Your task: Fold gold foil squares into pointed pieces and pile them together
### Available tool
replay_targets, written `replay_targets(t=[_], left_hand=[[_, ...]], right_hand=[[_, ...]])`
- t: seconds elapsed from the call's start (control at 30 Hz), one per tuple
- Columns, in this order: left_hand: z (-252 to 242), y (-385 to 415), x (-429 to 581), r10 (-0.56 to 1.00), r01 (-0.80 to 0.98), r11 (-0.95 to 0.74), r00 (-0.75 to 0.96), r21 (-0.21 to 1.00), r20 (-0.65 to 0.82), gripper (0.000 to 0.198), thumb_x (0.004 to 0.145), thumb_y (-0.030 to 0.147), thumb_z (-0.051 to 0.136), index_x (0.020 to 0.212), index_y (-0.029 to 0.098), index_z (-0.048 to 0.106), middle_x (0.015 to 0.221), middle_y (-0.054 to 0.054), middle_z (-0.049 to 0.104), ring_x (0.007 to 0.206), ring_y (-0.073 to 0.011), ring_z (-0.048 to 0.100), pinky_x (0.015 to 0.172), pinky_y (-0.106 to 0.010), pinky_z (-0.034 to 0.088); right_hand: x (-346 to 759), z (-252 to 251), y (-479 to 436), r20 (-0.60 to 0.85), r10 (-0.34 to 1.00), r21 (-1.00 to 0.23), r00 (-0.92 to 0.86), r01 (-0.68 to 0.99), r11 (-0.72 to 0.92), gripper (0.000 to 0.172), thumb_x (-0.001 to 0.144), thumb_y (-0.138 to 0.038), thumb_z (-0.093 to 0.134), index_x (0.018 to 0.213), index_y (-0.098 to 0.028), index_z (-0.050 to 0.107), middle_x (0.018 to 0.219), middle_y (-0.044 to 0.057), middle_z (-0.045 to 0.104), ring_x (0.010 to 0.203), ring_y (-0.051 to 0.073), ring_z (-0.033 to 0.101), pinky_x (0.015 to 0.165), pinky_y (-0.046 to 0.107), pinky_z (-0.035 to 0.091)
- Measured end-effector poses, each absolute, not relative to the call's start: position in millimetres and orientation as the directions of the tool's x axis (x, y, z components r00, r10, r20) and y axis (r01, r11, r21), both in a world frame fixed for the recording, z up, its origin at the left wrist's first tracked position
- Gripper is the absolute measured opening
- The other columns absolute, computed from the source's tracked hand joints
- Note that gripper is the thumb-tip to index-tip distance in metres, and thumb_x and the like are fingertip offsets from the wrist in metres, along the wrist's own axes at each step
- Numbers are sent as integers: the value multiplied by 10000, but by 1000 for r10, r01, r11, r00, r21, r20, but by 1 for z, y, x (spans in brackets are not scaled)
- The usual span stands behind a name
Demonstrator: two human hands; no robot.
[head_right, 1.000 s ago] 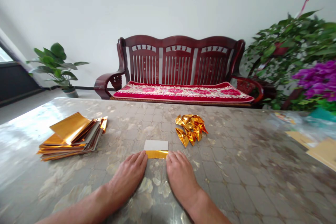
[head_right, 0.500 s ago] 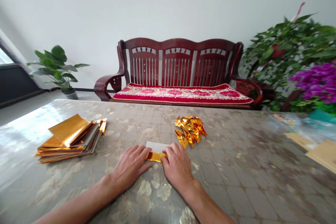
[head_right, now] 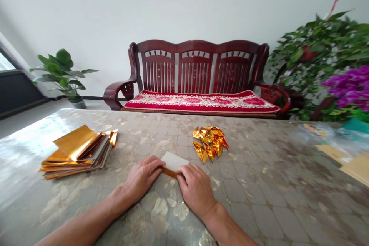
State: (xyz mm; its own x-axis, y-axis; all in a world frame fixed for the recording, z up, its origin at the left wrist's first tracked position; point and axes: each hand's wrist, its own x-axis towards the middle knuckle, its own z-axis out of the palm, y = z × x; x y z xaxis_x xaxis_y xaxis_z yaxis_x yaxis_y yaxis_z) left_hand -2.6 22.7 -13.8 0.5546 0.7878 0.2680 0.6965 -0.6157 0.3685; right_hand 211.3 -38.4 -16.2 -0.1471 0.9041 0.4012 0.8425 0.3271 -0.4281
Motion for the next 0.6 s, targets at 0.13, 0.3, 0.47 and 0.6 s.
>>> replay_targets(t=[0.13, 0.3, 0.47, 0.6], left_hand=[[-19, 26, -2, 754, 682, -656, 570, 324, 327, 255, 962, 218, 499, 1185, 285, 603, 1206, -26, 610, 986, -180, 620, 854, -295, 480], [-17, 23, 0, 688, 640, -722, 628, 261, 362, 205, 980, 267, 486, 1123, 291, 631, 1157, -19, 639, 986, -196, 612, 854, -330, 468], [-19, 21, -4, 630, 579, -776, 683, 253, 370, 166, 957, 174, 490, 916, 229, 642, 1058, -17, 666, 936, -186, 606, 831, -326, 435], [-20, 19, -7, 625, 563, -780, 719, 272, 304, 151, 888, 73, 512, 877, 199, 595, 913, -10, 665, 874, -183, 594, 807, -313, 429]], right_hand=[[212, -17, -38, 396, 902, -420, -171, 840, 343, 102, 912, -175, 553, 893, -224, 640, 876, 22, 652, 853, 189, 587, 762, 295, 409], [211, -17, -38, 368, 907, -366, -206, 864, 345, 91, 900, -184, 576, 858, -214, 652, 869, 36, 632, 869, 198, 565, 767, 306, 404], [209, -7, -44, 352, 903, -361, -245, 855, 373, 139, 929, -293, 568, 886, -215, 675, 873, 46, 622, 879, 206, 544, 786, 323, 394], [211, -2, -47, 324, 901, -368, -289, 838, 402, 234, 977, -303, 482, 883, -224, 682, 877, 42, 613, 874, 199, 531, 794, 324, 391]])
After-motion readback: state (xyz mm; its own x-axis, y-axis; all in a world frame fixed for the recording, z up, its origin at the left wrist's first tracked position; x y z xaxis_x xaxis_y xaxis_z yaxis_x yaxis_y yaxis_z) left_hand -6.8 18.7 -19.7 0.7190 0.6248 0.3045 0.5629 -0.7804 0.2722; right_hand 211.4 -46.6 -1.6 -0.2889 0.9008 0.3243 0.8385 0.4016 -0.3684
